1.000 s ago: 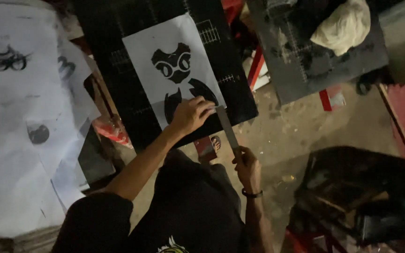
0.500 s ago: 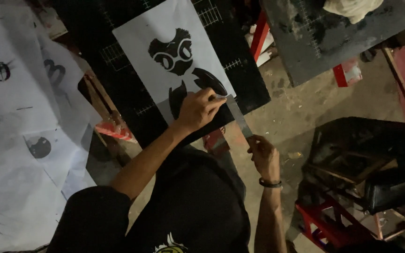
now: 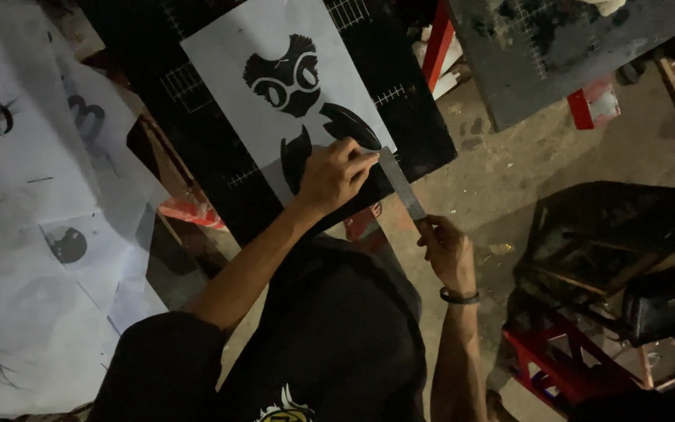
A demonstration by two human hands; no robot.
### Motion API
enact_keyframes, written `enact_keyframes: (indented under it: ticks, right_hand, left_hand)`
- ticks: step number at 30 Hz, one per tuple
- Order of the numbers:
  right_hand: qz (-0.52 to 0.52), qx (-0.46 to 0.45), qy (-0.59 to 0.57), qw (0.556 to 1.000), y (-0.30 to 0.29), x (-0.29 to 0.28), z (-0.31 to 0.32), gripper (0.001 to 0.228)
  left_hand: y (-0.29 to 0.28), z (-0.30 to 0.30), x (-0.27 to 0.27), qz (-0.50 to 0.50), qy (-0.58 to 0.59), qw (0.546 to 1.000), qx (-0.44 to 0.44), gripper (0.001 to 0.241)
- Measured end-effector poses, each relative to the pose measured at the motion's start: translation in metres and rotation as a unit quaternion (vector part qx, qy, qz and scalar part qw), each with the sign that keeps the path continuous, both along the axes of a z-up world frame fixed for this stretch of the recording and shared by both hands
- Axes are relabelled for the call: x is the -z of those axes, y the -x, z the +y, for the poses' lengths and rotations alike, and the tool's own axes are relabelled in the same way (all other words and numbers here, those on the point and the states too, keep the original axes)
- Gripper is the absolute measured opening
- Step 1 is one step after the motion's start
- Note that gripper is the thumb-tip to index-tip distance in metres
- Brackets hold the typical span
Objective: Aligning a printed stencil design on a printing board using a ruler for precise placement.
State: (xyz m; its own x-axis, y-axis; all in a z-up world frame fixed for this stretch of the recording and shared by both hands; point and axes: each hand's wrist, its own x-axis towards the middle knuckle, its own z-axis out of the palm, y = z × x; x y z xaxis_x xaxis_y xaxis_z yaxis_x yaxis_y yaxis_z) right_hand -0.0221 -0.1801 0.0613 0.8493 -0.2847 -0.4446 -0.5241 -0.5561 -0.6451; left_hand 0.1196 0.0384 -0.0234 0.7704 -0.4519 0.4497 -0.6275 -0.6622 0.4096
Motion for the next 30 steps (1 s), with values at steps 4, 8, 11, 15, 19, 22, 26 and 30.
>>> enact_keyframes:
  ticks: [4, 8, 11, 15, 19, 22, 26, 30]
  right_hand:
    - [-0.009, -0.001, -0.025, 1.0, 0.001, 0.0, 0.0, 0.035]
    - [0.002, 0.005, -0.02, 1.0, -0.002, -0.008, 0.004, 0.034]
    - [-0.009, 0.001, -0.017, 1.0, -0.001, -0.004, 0.004, 0.031]
    - [0.0, 0.003, -0.023, 1.0, -0.002, -0.001, 0.003, 0.03]
    - [0.0, 0.008, -0.025, 1.0, -0.002, -0.002, 0.003, 0.03]
    - [0.015, 0.011, -0.033, 0.999, -0.001, -0.002, 0.002, 0.029]
    - [-0.014, 0.001, -0.034, 0.999, 0.001, 0.001, 0.001, 0.03]
    - [-0.02, -0.001, -0.037, 0.999, 0.002, 0.002, 0.0, 0.031]
  left_hand:
    - [0.0, 0.001, -0.005, 0.014, 0.003, 1.0, -0.003, 0.017]
    - [-0.002, 0.0, -0.013, 0.021, 0.0, 1.0, 0.002, 0.014]
    - [0.001, 0.0, -0.012, 0.037, 0.009, 0.999, 0.002, 0.013]
    - [0.002, -0.001, -0.002, 0.025, 0.006, 1.0, -0.002, 0.015]
    - [-0.001, -0.001, -0.011, 0.026, -0.004, 1.0, 0.0, 0.014]
    - [-0.001, -0.002, -0.013, 0.04, 0.002, 0.999, 0.0, 0.012]
    - [-0.001, -0.002, -0.01, 0.034, -0.001, 0.999, 0.006, 0.013]
    - [-0.001, -0.001, -0.008, 0.028, -0.001, 1.0, 0.01, 0.013]
